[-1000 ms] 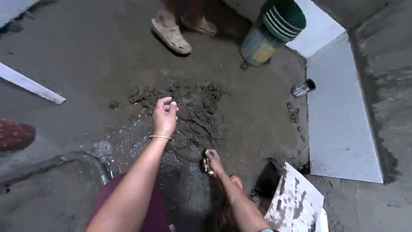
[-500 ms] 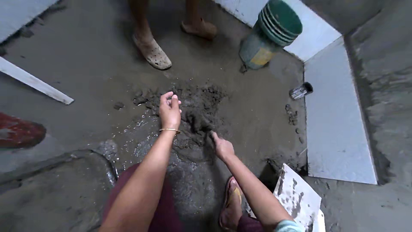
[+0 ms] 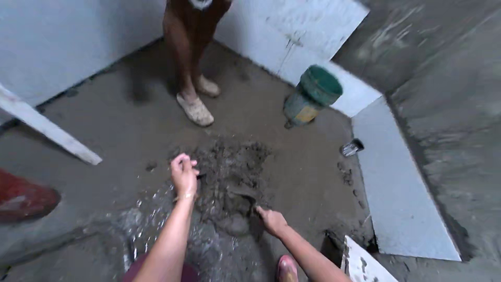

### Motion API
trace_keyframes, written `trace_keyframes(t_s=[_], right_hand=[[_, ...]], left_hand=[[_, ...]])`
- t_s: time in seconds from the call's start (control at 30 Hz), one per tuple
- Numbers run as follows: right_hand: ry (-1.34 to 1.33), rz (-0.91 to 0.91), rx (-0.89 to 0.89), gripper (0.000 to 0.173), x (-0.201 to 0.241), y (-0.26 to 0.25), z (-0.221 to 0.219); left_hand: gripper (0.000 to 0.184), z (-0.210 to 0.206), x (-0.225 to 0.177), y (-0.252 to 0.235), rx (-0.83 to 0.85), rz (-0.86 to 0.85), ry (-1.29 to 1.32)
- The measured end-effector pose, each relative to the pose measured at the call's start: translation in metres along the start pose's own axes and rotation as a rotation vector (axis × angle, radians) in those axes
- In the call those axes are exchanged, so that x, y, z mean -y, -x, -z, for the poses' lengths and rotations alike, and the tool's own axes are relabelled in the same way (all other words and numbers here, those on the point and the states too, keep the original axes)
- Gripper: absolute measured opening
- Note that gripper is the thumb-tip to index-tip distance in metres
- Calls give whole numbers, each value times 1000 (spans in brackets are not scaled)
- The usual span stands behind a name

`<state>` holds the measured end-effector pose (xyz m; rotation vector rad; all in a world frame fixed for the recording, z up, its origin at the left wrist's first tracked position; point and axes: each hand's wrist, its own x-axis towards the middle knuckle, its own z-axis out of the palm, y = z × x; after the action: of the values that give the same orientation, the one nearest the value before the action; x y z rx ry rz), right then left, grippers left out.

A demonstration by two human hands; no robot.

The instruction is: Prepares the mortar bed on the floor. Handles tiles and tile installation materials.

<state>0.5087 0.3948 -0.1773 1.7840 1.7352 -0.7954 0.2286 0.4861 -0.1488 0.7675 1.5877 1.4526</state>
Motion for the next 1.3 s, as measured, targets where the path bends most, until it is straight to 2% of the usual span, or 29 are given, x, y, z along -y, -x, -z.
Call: trace_keyframes(t_s=[0.2,0.33,0.43,0.53,0.63,0.73,0.87,1.1,1.2,1.3], right_hand=[[52,38,24,45,-45,52,71],[-131,-7,173,42,-75,55,75],[-465,-54,261,42,-89,41,43],[-764,-12,226,43,-76,15,-13],[-920,-1,134,43,-56,-10,-66],[-966,19,109,43,-49,-23,-87],[-776,53,77,47,-48,-27,-68],[-23,86,25,47,-38,8,18],[140,81,-13,47,-37,31,53],[249,88,-17,42,-25,50,66]], left_hand=[[41,7,-13,-4,-59,64,-18],[40,-1,-13,0,-24,85,-39],[40,-3,-10,2,-3,48,-61],[39,0,-8,3,-3,25,-81],[39,-2,-4,6,0,43,-110],[39,-3,-2,9,21,40,-147],[39,-10,-1,14,49,36,-173],[39,-16,-5,18,60,8,-193],[39,-10,-5,13,36,5,-185],[40,-7,-2,9,17,6,-189]])
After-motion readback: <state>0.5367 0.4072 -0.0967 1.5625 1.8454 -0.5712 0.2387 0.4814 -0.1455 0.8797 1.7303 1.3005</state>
